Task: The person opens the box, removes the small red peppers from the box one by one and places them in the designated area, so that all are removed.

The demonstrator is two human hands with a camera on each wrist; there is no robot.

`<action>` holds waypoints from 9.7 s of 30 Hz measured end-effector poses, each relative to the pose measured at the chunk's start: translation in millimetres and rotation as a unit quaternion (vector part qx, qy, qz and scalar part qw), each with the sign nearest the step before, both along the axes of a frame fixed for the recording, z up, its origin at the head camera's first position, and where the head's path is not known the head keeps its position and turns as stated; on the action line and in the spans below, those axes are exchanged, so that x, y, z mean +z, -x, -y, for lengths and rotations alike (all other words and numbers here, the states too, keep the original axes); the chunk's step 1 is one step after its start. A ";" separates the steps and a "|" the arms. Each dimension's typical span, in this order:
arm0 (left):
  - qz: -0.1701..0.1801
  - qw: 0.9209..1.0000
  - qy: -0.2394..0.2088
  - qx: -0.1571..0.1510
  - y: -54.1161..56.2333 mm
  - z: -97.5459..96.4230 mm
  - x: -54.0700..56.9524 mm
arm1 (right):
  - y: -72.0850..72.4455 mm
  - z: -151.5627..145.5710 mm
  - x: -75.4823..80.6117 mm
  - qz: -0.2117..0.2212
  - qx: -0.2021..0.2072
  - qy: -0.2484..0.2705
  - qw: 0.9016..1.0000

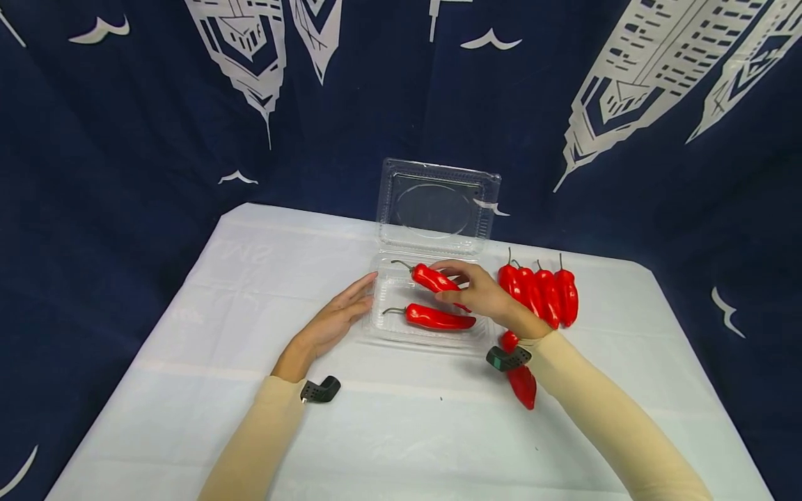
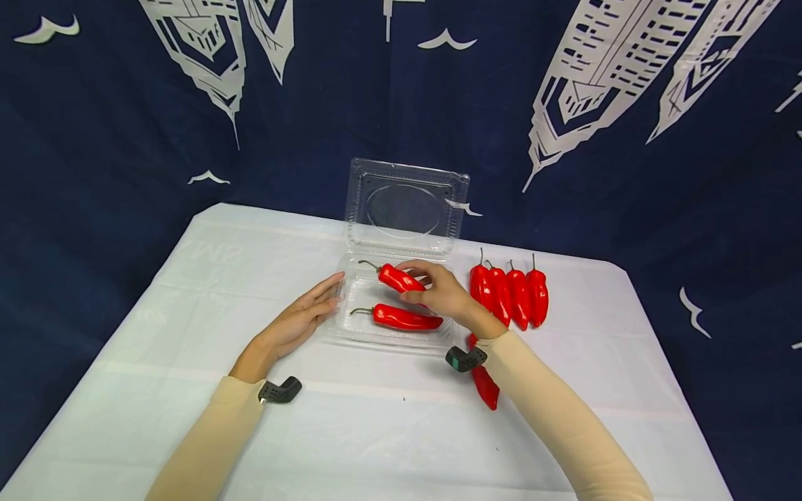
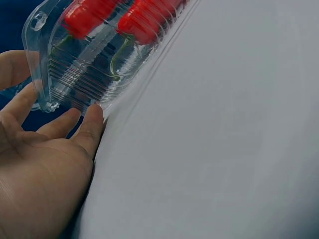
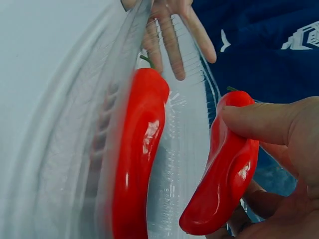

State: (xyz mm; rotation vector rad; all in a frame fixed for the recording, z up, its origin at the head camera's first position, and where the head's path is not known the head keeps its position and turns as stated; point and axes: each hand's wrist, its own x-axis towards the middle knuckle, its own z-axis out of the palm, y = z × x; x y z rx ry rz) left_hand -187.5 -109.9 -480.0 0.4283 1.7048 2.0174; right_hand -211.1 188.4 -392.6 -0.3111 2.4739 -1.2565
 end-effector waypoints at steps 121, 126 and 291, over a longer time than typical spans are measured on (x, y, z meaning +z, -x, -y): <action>0.000 1.000 0.000 0.002 -2.5 1.6 1.1 | -130.9 -130.8 -49.1 0.100 -0.244 -0.068 0.962; 0.001 1.000 0.001 0.004 -2.6 1.6 0.5 | -131.2 -131.3 -48.3 0.095 -0.238 -0.070 0.964; -0.003 1.000 -0.005 0.008 -1.9 0.0 -0.9 | -33.0 7.5 -39.8 -0.147 0.127 -0.051 0.980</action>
